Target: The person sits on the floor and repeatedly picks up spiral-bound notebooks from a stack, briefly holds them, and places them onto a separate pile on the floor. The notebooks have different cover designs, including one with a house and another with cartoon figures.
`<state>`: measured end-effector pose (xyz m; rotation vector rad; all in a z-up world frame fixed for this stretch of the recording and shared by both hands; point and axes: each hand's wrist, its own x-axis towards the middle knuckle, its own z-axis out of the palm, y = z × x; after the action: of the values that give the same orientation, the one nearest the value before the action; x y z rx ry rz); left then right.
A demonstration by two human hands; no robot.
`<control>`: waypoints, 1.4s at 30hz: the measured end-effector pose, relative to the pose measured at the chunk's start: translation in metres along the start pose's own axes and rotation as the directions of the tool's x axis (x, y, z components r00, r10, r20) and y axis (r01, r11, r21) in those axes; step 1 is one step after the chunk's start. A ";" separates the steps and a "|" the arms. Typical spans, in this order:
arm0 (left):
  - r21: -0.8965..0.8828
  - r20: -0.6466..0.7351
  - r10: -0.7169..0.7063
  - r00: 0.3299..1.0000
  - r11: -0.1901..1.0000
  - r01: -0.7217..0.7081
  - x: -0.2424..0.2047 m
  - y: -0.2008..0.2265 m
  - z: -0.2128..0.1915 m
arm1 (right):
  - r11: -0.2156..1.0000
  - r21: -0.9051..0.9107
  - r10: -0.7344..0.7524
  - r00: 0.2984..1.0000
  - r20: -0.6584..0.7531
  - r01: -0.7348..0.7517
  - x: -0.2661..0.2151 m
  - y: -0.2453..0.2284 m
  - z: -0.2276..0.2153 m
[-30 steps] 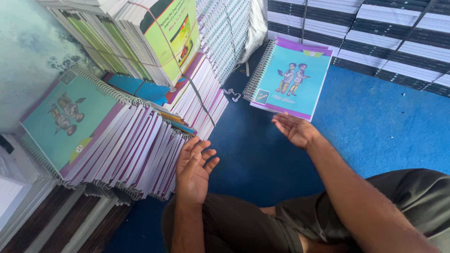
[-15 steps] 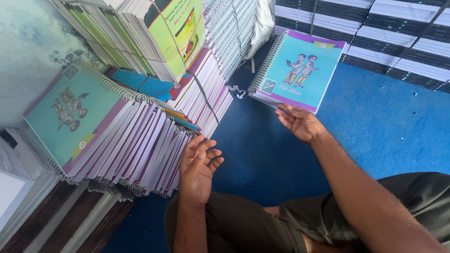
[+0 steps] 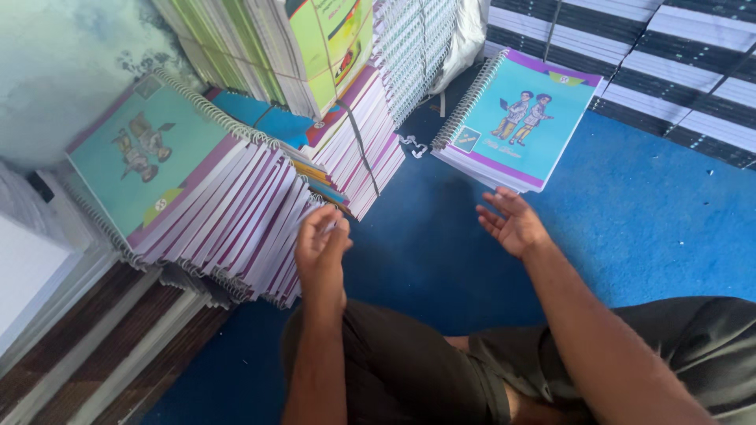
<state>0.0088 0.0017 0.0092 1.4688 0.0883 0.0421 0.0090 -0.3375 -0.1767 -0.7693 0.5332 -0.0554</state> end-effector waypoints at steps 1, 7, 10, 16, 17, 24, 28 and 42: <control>0.093 -0.015 0.091 0.996 0.992 -0.089 0.002 0.004 -0.003 | 1.000 -0.007 0.012 1.000 -0.020 -0.012 -0.002 0.002 -0.001; 0.836 0.176 0.598 0.782 0.328 -0.439 0.031 0.037 -0.038 | 1.000 -0.020 0.012 0.998 -0.059 -0.013 -0.010 0.001 0.000; 0.961 0.236 0.538 0.810 -0.006 -0.276 0.066 0.061 -0.066 | 1.000 0.029 -0.006 0.998 -0.066 0.008 -0.012 -0.001 -0.001; 0.990 0.059 0.381 0.923 -0.138 -0.006 0.113 0.107 -0.124 | 1.000 -0.011 -0.020 0.993 -0.120 0.018 -0.018 -0.004 0.001; 0.996 0.005 0.303 0.953 -0.084 0.022 0.116 0.109 -0.131 | 1.000 -0.006 -0.022 0.993 -0.117 0.022 -0.018 -0.005 0.002; 0.958 0.263 0.505 0.822 -0.238 -0.160 0.105 0.085 -0.155 | 1.000 0.011 -0.005 0.998 -0.059 0.006 -0.018 0.000 0.007; 0.962 0.263 0.511 0.818 -0.200 -0.185 0.099 0.085 -0.156 | 1.000 0.011 -0.013 0.997 -0.077 0.014 -0.019 0.000 0.008; 0.924 0.308 0.462 0.832 -0.353 -0.146 0.043 0.101 -0.151 | 0.999 0.043 -0.021 1.000 -0.007 0.021 -0.012 0.005 0.000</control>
<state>0.0412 0.1651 0.0928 3.2550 -0.2343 0.8451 -0.0026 -0.3310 -0.1753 -0.7334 0.5284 -0.0885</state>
